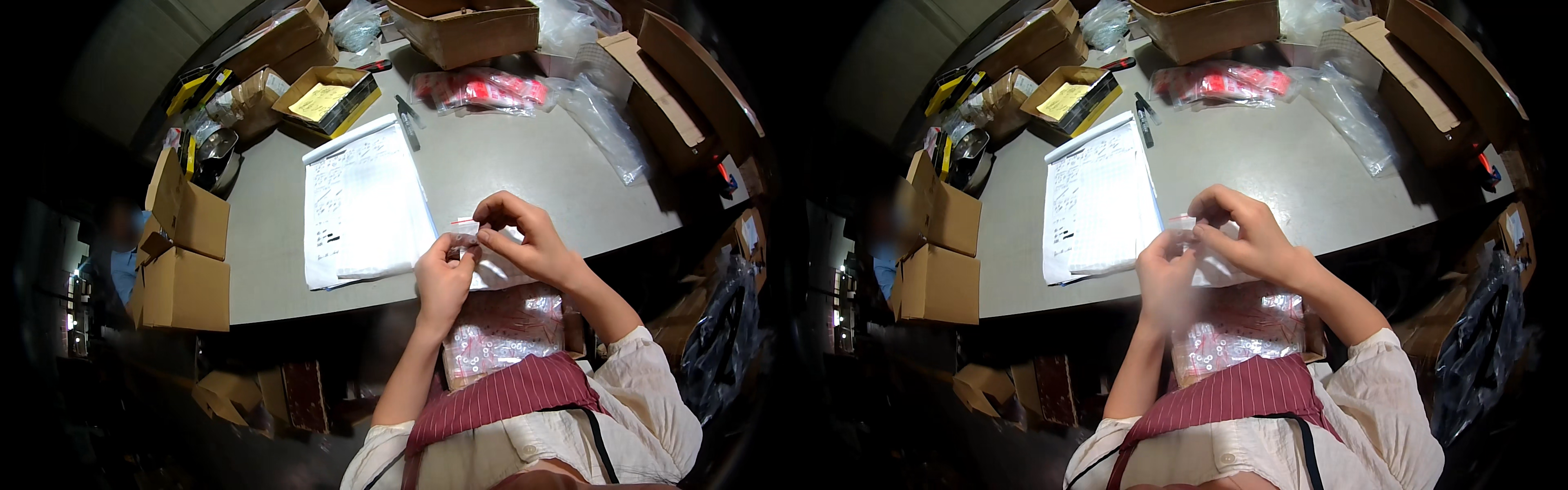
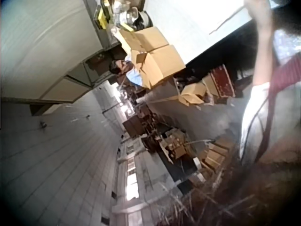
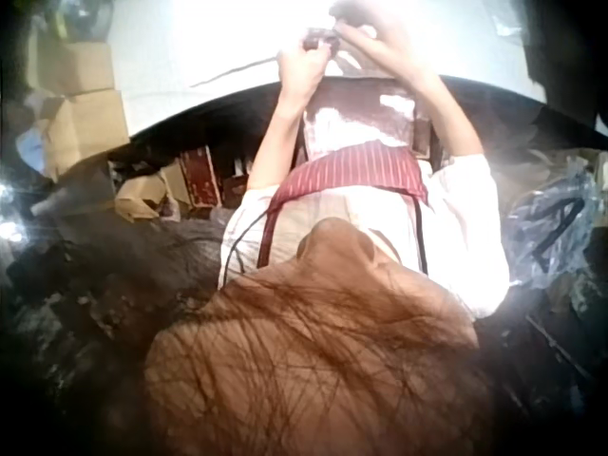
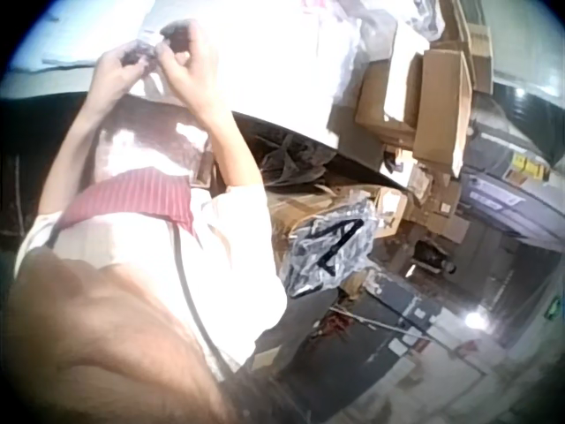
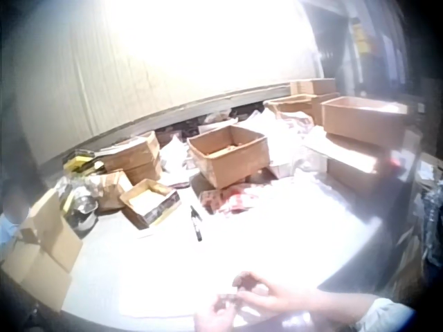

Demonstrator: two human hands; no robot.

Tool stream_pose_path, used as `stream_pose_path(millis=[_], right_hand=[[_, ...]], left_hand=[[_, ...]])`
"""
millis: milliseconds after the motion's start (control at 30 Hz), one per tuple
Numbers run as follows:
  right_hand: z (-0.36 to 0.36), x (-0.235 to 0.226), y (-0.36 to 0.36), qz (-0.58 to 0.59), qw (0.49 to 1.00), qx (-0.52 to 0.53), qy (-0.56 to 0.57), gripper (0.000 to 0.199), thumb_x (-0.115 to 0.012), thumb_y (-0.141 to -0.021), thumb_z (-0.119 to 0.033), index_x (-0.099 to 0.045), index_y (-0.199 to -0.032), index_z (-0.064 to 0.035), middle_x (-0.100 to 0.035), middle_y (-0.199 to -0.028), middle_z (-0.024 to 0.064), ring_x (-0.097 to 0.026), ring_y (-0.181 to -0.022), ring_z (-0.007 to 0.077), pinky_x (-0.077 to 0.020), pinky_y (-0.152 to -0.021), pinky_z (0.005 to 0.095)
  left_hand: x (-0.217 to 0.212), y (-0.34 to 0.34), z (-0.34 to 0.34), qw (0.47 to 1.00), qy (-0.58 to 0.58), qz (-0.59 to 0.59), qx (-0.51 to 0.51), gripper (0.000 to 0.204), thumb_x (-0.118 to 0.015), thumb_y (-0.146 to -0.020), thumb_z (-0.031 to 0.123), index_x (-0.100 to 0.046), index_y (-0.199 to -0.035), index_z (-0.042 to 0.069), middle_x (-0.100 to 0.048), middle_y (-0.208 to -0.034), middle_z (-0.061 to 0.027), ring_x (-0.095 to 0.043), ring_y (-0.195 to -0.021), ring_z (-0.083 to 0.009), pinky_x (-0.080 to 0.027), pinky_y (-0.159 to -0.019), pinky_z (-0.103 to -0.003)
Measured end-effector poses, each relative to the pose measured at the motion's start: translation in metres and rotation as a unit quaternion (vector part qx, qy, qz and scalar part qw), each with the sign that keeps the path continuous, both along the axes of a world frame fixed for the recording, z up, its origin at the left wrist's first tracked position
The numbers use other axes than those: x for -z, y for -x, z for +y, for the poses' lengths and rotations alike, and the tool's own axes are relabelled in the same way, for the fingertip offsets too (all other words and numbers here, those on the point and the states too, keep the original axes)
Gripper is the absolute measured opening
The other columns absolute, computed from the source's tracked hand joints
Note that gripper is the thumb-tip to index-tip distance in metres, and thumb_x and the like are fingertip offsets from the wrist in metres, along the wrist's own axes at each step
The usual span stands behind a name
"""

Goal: The person repeatedly picks small items from a box, places them into clear plastic bags, seals the bags, and sets them aside on the table. The person also handles a roll of adhesive labels and a box of red-labeled plastic bags. The workspace is a table with cardboard boxes, papers, and packaging materials.

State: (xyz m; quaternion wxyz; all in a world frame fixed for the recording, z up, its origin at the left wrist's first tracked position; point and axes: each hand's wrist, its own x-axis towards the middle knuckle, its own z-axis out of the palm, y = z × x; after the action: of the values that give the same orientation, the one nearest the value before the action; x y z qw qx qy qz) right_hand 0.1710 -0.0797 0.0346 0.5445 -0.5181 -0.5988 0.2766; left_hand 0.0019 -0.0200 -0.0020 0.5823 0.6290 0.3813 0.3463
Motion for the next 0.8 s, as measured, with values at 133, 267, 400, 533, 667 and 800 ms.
stream_pose_path(millis=[133,267,400,533,667,800], right_hand=[[0.001,0.0,0.009,0.01,1.0,-0.008,-0.026,0.025,-0.068,-0.096,-0.009,-0.061,-0.116,0.0029,-0.068,-0.101,0.0093,-0.067,-0.092,0.0145,-0.0549,-0.084,0.0306],[0.007,0.007,0.009,-0.027,0.999,-0.017,0.014,0.026,-0.067,-0.097,-0.007,-0.059,-0.119,0.003,-0.066,-0.104,0.0073,-0.066,-0.092,0.012,-0.0555,-0.084,0.0292],[0.011,0.013,0.005,0.005,0.999,0.008,0.032,0.029,-0.067,-0.094,-0.007,-0.057,-0.12,0.0024,-0.066,-0.1,0.0081,-0.067,-0.089,0.013,-0.0562,-0.081,0.029],[0.007,0.016,0.006,0.024,0.999,0.03,0.027,0.033,-0.065,-0.091,-0.008,-0.056,-0.121,0.0012,-0.068,-0.095,0.01,-0.069,-0.085,0.0157,-0.0567,-0.078,0.0303],[0.004,0.02,0.004,0.021,0.999,0.041,0.013,0.035,-0.066,-0.09,-0.007,-0.055,-0.122,0.0009,-0.067,-0.094,0.009,-0.068,-0.085,0.0143,-0.0563,-0.078,0.0296],[-0.002,0.028,-0.001,0.059,0.996,0.045,0.049,0.035,-0.066,-0.09,-0.007,-0.055,-0.123,0.0012,-0.067,-0.092,0.008,-0.067,-0.086,0.0129,-0.0554,-0.078,0.0286]], left_hand=[[-0.004,0.001,0.001,1.0,-0.005,0.02,-0.001,0.013,-0.072,-0.094,0.008,-0.071,-0.102,-0.002,-0.066,-0.075,0.0001,-0.052,-0.06,-0.0021,-0.039,-0.053,-0.022],[0.005,-0.001,0.003,0.999,-0.039,-0.014,-0.011,0.012,-0.071,-0.094,0.008,-0.071,-0.1,-0.002,-0.063,-0.072,0.001,-0.049,-0.061,-0.0028,-0.039,-0.054,-0.024],[0.012,0.001,0.006,1.0,-0.017,-0.007,-0.002,0.013,-0.069,-0.094,0.007,-0.072,-0.102,-0.003,-0.07,-0.079,-0.0028,-0.057,-0.068,-0.0045,-0.046,-0.06,-0.024],[0.003,-0.003,0.001,0.999,-0.037,-0.02,-0.02,0.015,-0.07,-0.093,0.005,-0.071,-0.106,-0.004,-0.074,-0.087,-0.0045,-0.061,-0.071,-0.0062,-0.05,-0.063,-0.024],[0.005,-0.005,0.002,0.998,-0.036,-0.035,-0.03,0.018,-0.072,-0.093,0.006,-0.07,-0.108,-0.004,-0.074,-0.09,-0.0052,-0.061,-0.072,-0.007,-0.05,-0.064,-0.024],[0.006,-0.003,0.004,0.999,-0.006,-0.033,-0.021,0.019,-0.074,-0.094,0.008,-0.071,-0.107,-0.004,-0.074,-0.09,-0.0053,-0.061,-0.074,-0.0066,-0.049,-0.066,-0.024]])
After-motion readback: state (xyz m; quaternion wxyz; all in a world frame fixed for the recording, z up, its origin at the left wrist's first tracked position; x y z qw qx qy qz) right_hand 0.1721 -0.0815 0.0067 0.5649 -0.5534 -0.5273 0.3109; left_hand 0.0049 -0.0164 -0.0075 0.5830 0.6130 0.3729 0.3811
